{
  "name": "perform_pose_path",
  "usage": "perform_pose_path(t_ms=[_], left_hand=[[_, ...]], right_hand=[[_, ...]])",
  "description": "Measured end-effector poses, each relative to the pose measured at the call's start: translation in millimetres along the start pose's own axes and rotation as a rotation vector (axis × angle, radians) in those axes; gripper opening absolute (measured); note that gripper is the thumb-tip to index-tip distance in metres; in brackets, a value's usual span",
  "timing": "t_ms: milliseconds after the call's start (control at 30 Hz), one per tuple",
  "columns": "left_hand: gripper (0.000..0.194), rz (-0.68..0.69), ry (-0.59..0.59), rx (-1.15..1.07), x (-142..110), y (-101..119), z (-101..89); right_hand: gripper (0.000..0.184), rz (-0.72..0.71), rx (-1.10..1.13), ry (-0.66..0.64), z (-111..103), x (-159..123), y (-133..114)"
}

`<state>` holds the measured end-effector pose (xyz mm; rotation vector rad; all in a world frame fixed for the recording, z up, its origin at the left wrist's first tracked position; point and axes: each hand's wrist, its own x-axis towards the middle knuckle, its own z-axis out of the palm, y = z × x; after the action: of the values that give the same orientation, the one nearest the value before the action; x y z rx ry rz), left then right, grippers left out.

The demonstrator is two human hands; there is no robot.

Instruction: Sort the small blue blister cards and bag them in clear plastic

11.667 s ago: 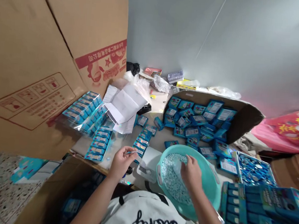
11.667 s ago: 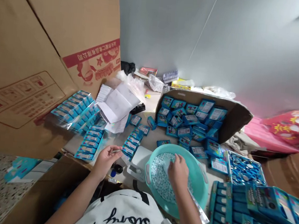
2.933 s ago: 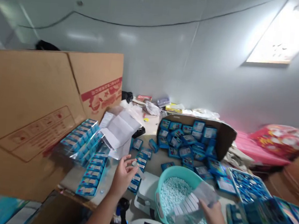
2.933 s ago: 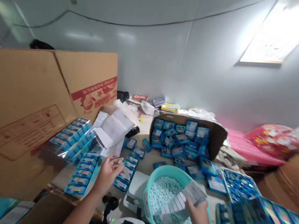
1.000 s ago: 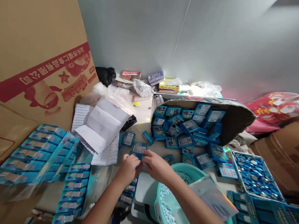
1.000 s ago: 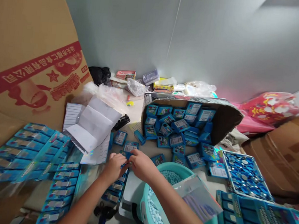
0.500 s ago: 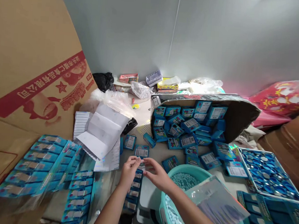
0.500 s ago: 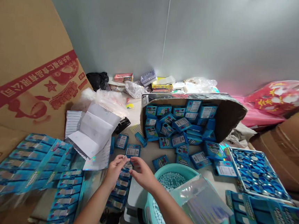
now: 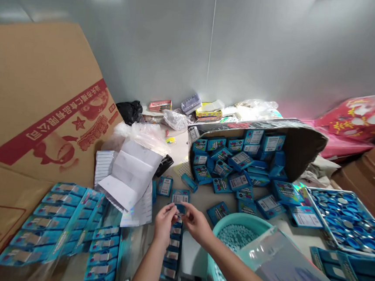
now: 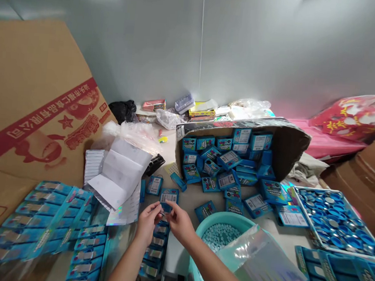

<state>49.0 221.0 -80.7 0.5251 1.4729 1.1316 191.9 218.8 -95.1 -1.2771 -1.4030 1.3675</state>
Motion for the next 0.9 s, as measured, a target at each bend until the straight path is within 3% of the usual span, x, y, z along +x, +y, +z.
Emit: perform_pose_path(t_ms=[100, 267, 400, 633, 900], left_hand=[[0.052, 0.003, -0.001, 0.035, 6.6, -0.4, -6.8], [0.064, 0.048, -0.018, 0.148, 18.8, 5.4, -14.8], [0.059, 0.113, -0.028, 0.260, 22.0, 11.6, -16.2], [0.054, 0.339, 0.109, 0.499, 23.2, 3.4, -11.6], [0.046, 0.406, 0.186, 0.523, 31.6, -12.9, -11.5]], right_hand=[[0.054, -0.033, -0.066, -0.033, -0.7, 5.3, 7.2], [0.042, -0.059, -0.098, -0.061, -4.7, 9.3, 10.9], [0.045, -0.056, -0.085, -0.059, -9.5, 13.3, 13.0], [0.048, -0.027, -0.038, -0.113, -11.7, 27.6, 34.2], [0.055, 0.035, -0.007, -0.081, -5.7, 31.2, 49.3]])
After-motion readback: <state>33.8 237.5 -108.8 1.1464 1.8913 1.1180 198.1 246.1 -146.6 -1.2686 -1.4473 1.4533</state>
